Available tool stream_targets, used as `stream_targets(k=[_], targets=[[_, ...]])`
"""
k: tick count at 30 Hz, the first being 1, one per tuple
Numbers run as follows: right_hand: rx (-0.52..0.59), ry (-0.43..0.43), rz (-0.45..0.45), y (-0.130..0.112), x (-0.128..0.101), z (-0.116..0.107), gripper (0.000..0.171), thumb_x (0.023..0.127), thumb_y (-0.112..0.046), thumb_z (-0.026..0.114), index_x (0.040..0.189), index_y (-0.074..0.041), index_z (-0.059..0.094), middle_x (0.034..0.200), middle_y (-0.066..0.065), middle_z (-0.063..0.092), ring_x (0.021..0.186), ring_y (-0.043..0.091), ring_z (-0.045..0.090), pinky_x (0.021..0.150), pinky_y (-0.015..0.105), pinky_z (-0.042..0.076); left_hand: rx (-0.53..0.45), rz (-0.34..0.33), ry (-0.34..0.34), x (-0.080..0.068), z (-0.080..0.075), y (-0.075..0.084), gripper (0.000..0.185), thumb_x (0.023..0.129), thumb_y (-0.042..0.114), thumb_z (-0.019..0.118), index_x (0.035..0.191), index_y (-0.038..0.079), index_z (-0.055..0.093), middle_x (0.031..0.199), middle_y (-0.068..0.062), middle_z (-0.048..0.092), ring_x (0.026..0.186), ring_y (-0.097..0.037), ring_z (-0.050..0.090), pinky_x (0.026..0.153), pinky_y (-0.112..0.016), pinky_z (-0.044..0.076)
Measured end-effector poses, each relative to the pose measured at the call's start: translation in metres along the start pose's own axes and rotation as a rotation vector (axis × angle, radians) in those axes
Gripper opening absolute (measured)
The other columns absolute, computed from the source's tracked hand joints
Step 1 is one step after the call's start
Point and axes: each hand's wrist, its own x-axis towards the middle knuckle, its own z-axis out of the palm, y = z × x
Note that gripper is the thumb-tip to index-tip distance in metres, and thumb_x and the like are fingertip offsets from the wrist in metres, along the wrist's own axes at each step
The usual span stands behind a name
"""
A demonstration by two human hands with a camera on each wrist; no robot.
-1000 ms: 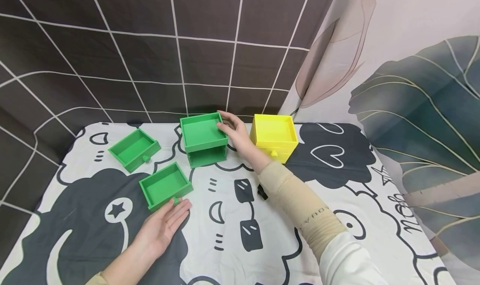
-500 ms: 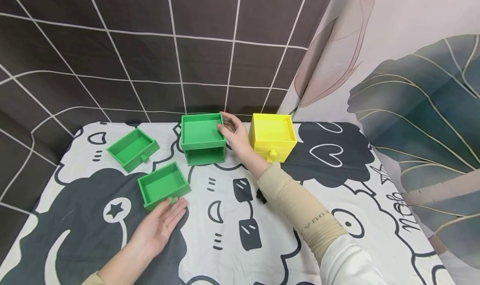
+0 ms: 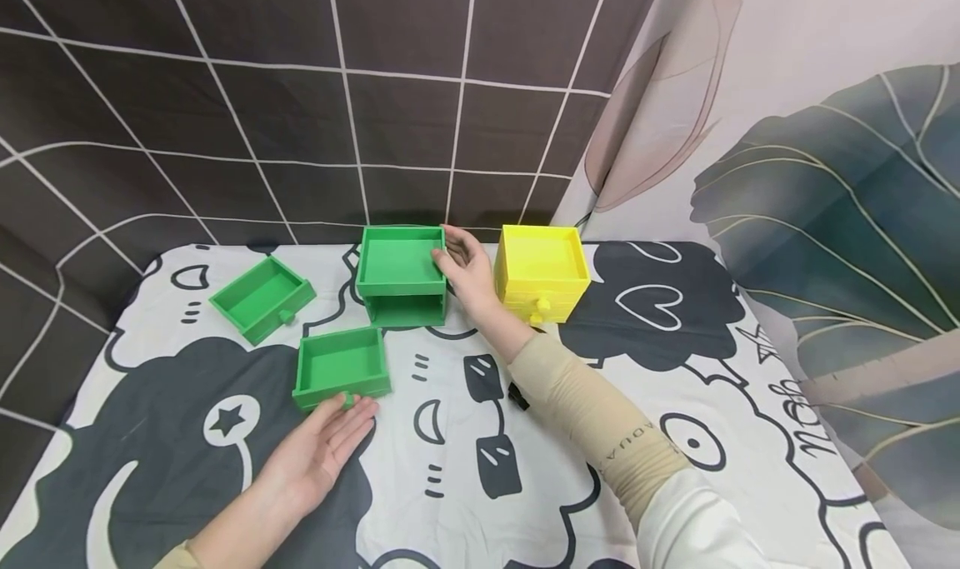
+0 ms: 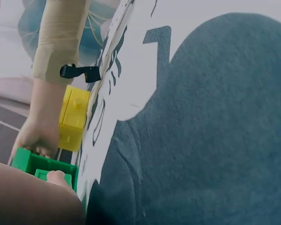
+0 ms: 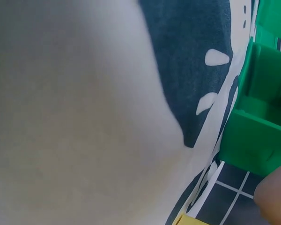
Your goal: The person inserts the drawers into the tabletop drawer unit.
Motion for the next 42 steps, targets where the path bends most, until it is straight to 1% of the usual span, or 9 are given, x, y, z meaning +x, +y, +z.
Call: stream_targets(k=[3, 6, 10, 13, 23, 27, 31, 34, 42], targets=[[0.006, 0.004, 0.002, 0.0, 0.0, 0.001, 0.047, 0.099, 0.005, 0.062, 0.145, 0.01, 0.053, 0.146, 0.031, 0.057, 0.141, 0.041, 0.056, 0.126, 0.038, 0.045, 0.022, -0.002, -0.007, -0.001, 0.004, -0.001, 0.015, 0.115, 0.024, 0.045, 0.117, 0.013, 0.056, 0.107, 0.005, 0.078, 0.103, -0.004, 0.077, 0.11, -0.022, 0.057], [0.005, 0.006, 0.006, 0.0, 0.0, 0.001, 0.047, 0.099, 0.004, 0.063, 0.145, 0.009, 0.053, 0.147, 0.03, 0.058, 0.141, 0.04, 0.056, 0.126, 0.038, 0.045, 0.055, 0.002, -0.018, -0.001, 0.008, -0.002, 0.016, 0.115, 0.023, 0.044, 0.124, 0.012, 0.052, 0.11, 0.003, 0.076, 0.104, -0.004, 0.076, 0.11, -0.022, 0.056], [0.007, 0.008, 0.008, 0.002, 0.001, 0.0, 0.047, 0.099, 0.004, 0.064, 0.145, 0.009, 0.054, 0.147, 0.029, 0.058, 0.141, 0.04, 0.056, 0.126, 0.038, 0.045, 0.097, 0.01, -0.044, -0.001, 0.015, -0.002, 0.028, 0.115, 0.023, 0.044, 0.138, 0.009, 0.042, 0.116, 0.001, 0.074, 0.105, -0.004, 0.076, 0.111, -0.023, 0.056], [0.017, 0.009, 0.01, 0.003, 0.001, 0.0, 0.047, 0.099, 0.004, 0.064, 0.144, 0.01, 0.054, 0.147, 0.03, 0.058, 0.142, 0.04, 0.056, 0.126, 0.038, 0.045, 0.109, 0.013, -0.065, -0.001, 0.021, -0.002, 0.034, 0.114, 0.023, 0.046, 0.143, 0.006, 0.038, 0.12, -0.001, 0.072, 0.106, -0.006, 0.076, 0.111, -0.024, 0.056], [0.034, 0.0, 0.01, 0.006, 0.0, 0.002, 0.048, 0.1, 0.004, 0.061, 0.147, 0.009, 0.051, 0.149, 0.03, 0.056, 0.143, 0.041, 0.054, 0.127, 0.038, 0.043, 0.141, 0.039, -0.117, 0.006, 0.04, 0.004, 0.029, 0.114, 0.021, 0.046, 0.137, 0.005, 0.042, 0.129, -0.006, 0.068, 0.107, -0.006, 0.075, 0.11, -0.023, 0.057], [0.038, -0.001, 0.005, 0.006, 0.0, 0.003, 0.048, 0.1, 0.003, 0.061, 0.147, 0.009, 0.051, 0.148, 0.031, 0.056, 0.143, 0.041, 0.054, 0.127, 0.038, 0.044, 0.147, 0.043, -0.131, 0.008, 0.047, 0.006, 0.026, 0.114, 0.021, 0.047, 0.135, 0.006, 0.043, 0.127, -0.005, 0.068, 0.107, -0.005, 0.075, 0.109, -0.022, 0.057], [0.034, -0.005, 0.004, 0.007, 0.0, 0.002, 0.048, 0.1, 0.002, 0.061, 0.147, 0.009, 0.051, 0.149, 0.03, 0.055, 0.143, 0.04, 0.053, 0.127, 0.038, 0.044, 0.116, 0.039, -0.135, 0.01, 0.053, 0.007, 0.02, 0.113, 0.018, 0.048, 0.129, 0.007, 0.046, 0.119, -0.003, 0.072, 0.105, -0.007, 0.076, 0.107, -0.023, 0.059], [0.035, -0.008, 0.004, 0.007, 0.0, 0.002, 0.049, 0.1, 0.002, 0.06, 0.147, 0.009, 0.05, 0.149, 0.03, 0.055, 0.144, 0.04, 0.053, 0.127, 0.038, 0.043, 0.116, 0.042, -0.139, 0.011, 0.057, 0.008, 0.02, 0.113, 0.017, 0.048, 0.13, 0.006, 0.046, 0.117, -0.003, 0.073, 0.104, -0.007, 0.076, 0.107, -0.023, 0.059], [0.039, -0.007, -0.005, 0.006, 0.0, 0.002, 0.048, 0.1, 0.003, 0.059, 0.147, 0.01, 0.049, 0.149, 0.031, 0.054, 0.145, 0.041, 0.052, 0.128, 0.039, 0.043, 0.162, 0.058, -0.136, 0.016, 0.064, 0.01, 0.026, 0.114, 0.019, 0.047, 0.136, 0.005, 0.044, 0.121, -0.003, 0.071, 0.104, -0.004, 0.075, 0.107, -0.021, 0.058]])
